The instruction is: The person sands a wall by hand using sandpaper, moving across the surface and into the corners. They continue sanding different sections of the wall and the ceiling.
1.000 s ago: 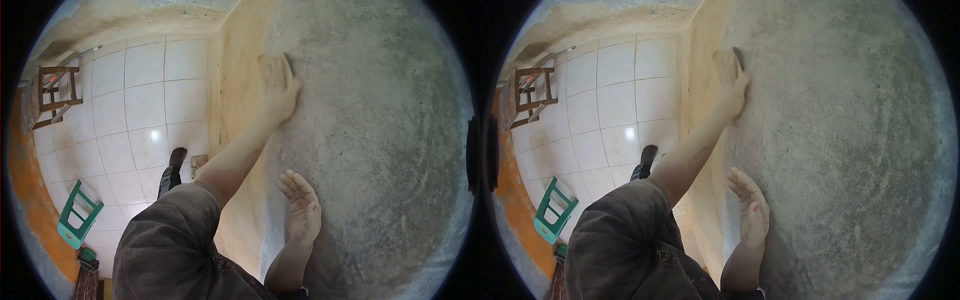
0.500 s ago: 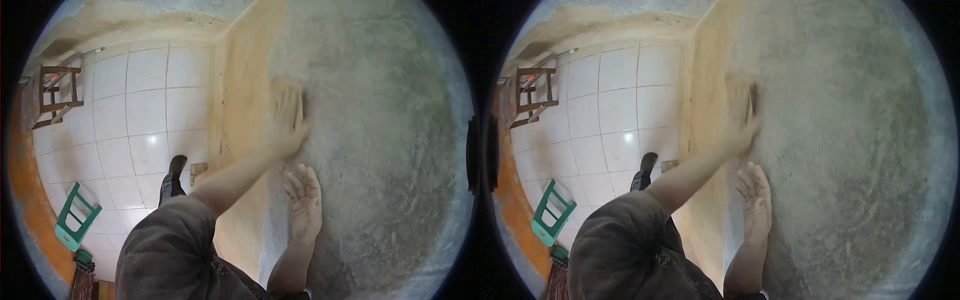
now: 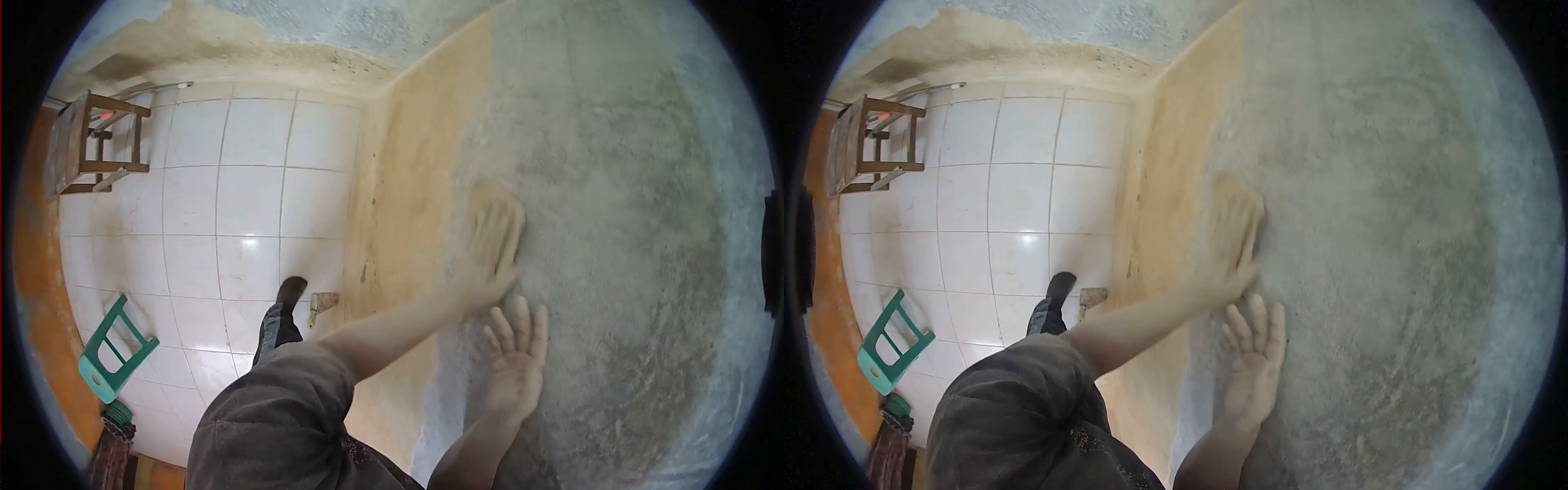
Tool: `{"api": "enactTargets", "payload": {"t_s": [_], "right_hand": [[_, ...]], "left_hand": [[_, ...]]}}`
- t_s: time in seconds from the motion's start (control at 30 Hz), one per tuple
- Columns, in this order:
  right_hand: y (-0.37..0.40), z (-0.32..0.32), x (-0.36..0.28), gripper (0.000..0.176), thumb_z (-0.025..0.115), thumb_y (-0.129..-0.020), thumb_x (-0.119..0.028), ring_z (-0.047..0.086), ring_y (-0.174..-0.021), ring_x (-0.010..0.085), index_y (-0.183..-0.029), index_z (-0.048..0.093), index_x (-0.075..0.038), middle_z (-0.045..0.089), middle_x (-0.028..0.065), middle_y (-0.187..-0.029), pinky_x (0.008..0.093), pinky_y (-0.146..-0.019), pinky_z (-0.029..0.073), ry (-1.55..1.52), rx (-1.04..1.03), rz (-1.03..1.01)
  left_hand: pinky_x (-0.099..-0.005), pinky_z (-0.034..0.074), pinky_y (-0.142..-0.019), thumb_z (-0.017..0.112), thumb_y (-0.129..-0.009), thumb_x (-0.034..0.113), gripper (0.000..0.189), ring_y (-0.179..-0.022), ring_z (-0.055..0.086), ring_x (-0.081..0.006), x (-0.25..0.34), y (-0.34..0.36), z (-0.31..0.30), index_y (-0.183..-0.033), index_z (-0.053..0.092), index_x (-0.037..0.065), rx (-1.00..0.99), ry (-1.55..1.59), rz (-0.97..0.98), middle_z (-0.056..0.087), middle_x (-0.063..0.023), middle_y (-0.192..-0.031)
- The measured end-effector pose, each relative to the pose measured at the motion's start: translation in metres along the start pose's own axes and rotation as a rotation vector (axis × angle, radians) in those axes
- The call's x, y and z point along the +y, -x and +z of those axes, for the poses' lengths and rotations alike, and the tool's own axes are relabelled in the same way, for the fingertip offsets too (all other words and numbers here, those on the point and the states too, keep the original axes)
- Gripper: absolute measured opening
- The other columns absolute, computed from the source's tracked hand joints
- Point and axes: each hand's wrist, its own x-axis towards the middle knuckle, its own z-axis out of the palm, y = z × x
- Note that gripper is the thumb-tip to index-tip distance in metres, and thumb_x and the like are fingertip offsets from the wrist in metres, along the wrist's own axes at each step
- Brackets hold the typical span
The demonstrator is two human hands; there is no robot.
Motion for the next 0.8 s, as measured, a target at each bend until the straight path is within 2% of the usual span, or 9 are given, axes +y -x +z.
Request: {"api": "enactTargets", "payload": {"t_s": [0.07,0.17,0.23,0.3,0.4,0.5,0.6,0.7,0.8], "right_hand": [[-0.002,-0.003,-0.006,0.089,0.049,-0.095,-0.050,0.039,-0.137,0.0397,-0.154,0.008,0.002,0.025,0.0241,-0.156,0.0468,-0.108,0.038,-0.067,-0.060,-0.108],[-0.010,0.000,-0.003,0.088,0.047,-0.095,-0.051,0.041,-0.135,0.0401,-0.154,0.009,0.004,0.025,0.0258,-0.155,0.0461,-0.107,0.039,-0.007,-0.050,-0.122],[-0.014,0.002,0.002,0.088,0.046,-0.096,-0.052,0.042,-0.134,0.0403,-0.153,0.010,0.005,0.025,0.0268,-0.155,0.0457,-0.106,0.040,0.038,-0.037,-0.115],[-0.016,0.004,0.009,0.088,0.046,-0.096,-0.052,0.043,-0.133,0.0404,-0.153,0.011,0.006,0.026,0.0275,-0.154,0.0455,-0.106,0.040,0.033,-0.036,-0.144],[-0.012,0.006,-0.008,0.088,0.047,-0.096,-0.052,0.044,-0.133,0.0401,-0.152,0.013,0.006,0.028,0.0275,-0.153,0.0460,-0.106,0.041,0.091,0.018,-0.151],[-0.006,-0.002,-0.020,0.080,0.044,-0.100,-0.045,0.042,-0.134,0.0404,-0.151,0.013,0.008,0.030,0.0288,-0.152,0.0481,-0.108,0.037,-0.035,-0.048,-0.344],[-0.012,-0.004,-0.015,0.079,0.044,-0.100,-0.047,0.044,-0.133,0.0406,-0.150,0.017,0.009,0.031,0.0289,-0.151,0.0485,-0.108,0.037,-0.002,-0.042,-0.333],[-0.014,-0.005,-0.008,0.080,0.045,-0.098,-0.050,0.045,-0.132,0.0407,-0.150,0.022,0.006,0.033,0.0275,-0.151,0.0469,-0.105,0.041,0.078,-0.056,-0.294],[-0.013,-0.001,-0.012,0.081,0.046,-0.097,-0.053,0.045,-0.132,0.0399,-0.150,0.024,0.005,0.033,0.0274,-0.151,0.0471,-0.106,0.041,0.054,-0.034,-0.291]], "left_hand": [[-0.0484,0.004,-0.121,0.049,-0.091,0.028,0.073,-0.150,0.007,-0.0393,-0.015,0.054,0.014,-0.152,0.024,-0.001,-0.051,0.059,0.146,0.015,-0.0261,-0.159],[-0.0468,0.004,-0.121,0.049,-0.091,0.028,0.073,-0.150,0.007,-0.0377,-0.085,0.089,0.038,-0.152,0.024,-0.001,-0.004,-0.074,-0.003,0.014,-0.0253,-0.160],[-0.0455,0.004,-0.121,0.050,-0.091,0.029,0.073,-0.150,0.006,-0.0364,-0.077,0.030,0.012,-0.152,0.025,-0.001,0.088,0.304,-0.290,0.014,-0.0248,-0.160],[-0.0424,0.007,-0.121,0.048,-0.094,0.026,0.073,-0.150,0.006,-0.0368,-0.071,-0.025,0.012,-0.154,0.017,-0.002,0.173,0.245,-0.322,0.013,-0.0241,-0.161],[-0.0422,0.006,-0.121,0.049,-0.092,0.026,0.075,-0.150,0.005,-0.0361,-0.001,-0.044,-0.004,-0.153,0.017,-0.002,0.073,0.043,-0.230,0.013,-0.0240,-0.161],[-0.0443,0.004,-0.121,0.052,-0.091,0.029,0.075,-0.150,0.005,-0.0372,0.004,0.009,0.002,-0.153,0.021,-0.001,-0.049,0.060,0.159,0.016,-0.0244,-0.160],[-0.0448,0.004,-0.121,0.052,-0.092,0.029,0.074,-0.150,0.007,-0.0387,-0.060,0.053,0.020,-0.153,0.022,0.000,0.027,0.072,-0.070,0.018,-0.0246,-0.159],[-0.0447,0.004,-0.121,0.051,-0.092,0.027,0.074,-0.149,0.007,-0.0399,-0.078,-0.008,0.010,-0.153,0.021,0.000,0.109,0.181,-0.180,0.016,-0.0248,-0.159],[-0.0423,0.001,-0.121,0.047,-0.089,0.017,0.074,-0.151,0.003,-0.0338,-0.039,-0.062,-0.003,-0.153,0.017,-0.003,0.083,0.117,-0.165,0.008,-0.0230,-0.162]]}}
